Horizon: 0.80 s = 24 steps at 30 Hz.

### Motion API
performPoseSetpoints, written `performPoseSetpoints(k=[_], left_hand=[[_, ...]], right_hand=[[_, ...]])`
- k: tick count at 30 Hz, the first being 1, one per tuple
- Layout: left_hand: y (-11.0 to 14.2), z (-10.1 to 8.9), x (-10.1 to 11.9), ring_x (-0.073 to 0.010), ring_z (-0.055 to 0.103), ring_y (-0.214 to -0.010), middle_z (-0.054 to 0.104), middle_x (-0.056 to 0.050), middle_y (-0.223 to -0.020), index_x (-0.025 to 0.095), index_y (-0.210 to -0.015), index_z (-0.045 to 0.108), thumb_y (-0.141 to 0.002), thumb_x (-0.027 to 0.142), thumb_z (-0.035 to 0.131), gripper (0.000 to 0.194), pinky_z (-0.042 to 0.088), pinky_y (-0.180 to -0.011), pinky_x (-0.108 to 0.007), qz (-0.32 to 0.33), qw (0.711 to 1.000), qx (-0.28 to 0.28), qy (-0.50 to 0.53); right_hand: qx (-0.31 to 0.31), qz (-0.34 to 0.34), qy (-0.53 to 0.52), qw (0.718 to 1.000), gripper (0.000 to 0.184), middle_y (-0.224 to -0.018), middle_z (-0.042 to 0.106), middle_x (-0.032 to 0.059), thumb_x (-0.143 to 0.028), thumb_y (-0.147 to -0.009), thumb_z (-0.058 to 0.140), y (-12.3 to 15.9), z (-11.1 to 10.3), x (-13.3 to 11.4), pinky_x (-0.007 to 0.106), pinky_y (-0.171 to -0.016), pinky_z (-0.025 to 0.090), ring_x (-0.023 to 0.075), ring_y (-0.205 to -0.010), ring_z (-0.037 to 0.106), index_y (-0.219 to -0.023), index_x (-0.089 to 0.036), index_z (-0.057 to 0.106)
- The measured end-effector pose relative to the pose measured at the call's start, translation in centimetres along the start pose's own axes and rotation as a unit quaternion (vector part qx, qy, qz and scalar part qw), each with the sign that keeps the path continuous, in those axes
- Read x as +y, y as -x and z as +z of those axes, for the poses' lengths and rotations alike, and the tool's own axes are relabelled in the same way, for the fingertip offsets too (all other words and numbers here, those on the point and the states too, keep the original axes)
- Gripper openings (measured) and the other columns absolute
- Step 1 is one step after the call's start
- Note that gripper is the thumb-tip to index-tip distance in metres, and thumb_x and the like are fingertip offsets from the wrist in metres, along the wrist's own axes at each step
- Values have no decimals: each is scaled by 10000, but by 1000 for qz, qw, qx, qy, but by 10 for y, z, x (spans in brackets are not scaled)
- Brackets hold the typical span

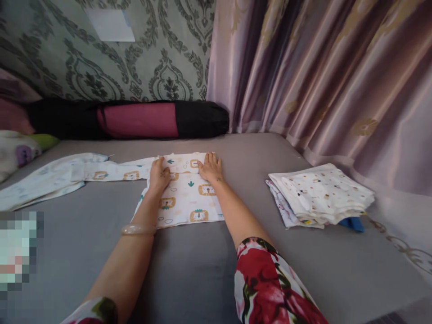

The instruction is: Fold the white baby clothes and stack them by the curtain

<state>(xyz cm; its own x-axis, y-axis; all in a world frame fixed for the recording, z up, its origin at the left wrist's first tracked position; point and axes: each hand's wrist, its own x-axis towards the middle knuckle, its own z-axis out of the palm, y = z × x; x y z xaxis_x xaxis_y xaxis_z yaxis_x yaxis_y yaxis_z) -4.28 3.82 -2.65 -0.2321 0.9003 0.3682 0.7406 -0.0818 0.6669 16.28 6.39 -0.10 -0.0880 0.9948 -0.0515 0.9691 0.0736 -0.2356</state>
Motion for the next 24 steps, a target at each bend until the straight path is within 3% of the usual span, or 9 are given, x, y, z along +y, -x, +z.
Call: performPoseSetpoints(k=[7, 11, 17, 20, 24], left_hand=[[4, -8, 11, -356, 421, -1272, 488, -222, -1359, 74, -1371, 441, -809, 132, 437, 565, 328, -1066, -528, 3, 997, -27, -68], [7, -13, 19, -391, 384, -1290, 433, -192, -1446, 130, -1375, 449, -816, 153, 464, 560, 333, -1032, -576, -28, 994, -28, -103], [9, -9, 31, -364, 277, -1405, 384, -199, -1490, 136, -1329, 500, -879, 208, 431, 461, 224, -1111, -574, 11, 992, -13, -125], [11, -2, 35, -347, 262, -1425, 416, -198, -1476, 131, -1332, 506, -904, 223, 394, 451, 169, -1138, -573, 45, 989, -53, -128], [12, 4, 34, -339, 247, -1438, 404, -200, -1489, 115, -1341, 505, -912, 219, 363, 463, 138, -1150, -573, 37, 986, -77, -140]], right_hand=[[3, 9, 6, 1000, 715, -1602, 103, 176, -514, -988, 157, 0, 1, -1, 473, -1169, 76, 290, -1474, 52, -1529, -47, 182], [-1, 13, 13, 1000, 718, -1602, 108, 174, -519, -989, 153, -5, 4, 1, 474, -1168, 80, 288, -1473, 57, -1531, -49, 174], [14, 24, 18, 999, 679, -1593, 141, 190, -484, -990, 230, -2, -3, -9, 506, -1161, 81, 315, -1467, 91, -1514, -52, 245], [60, -51, 25, 997, 597, -1602, 144, 148, -418, -996, 242, 4, -2, -30, 503, -1167, 12, 287, -1473, 79, -1500, -104, 307], [37, -174, 32, 983, 547, -1607, 168, 74, -366, -997, 240, 7, 10, -58, 482, -1173, -20, 237, -1476, 91, -1510, -188, 301]])
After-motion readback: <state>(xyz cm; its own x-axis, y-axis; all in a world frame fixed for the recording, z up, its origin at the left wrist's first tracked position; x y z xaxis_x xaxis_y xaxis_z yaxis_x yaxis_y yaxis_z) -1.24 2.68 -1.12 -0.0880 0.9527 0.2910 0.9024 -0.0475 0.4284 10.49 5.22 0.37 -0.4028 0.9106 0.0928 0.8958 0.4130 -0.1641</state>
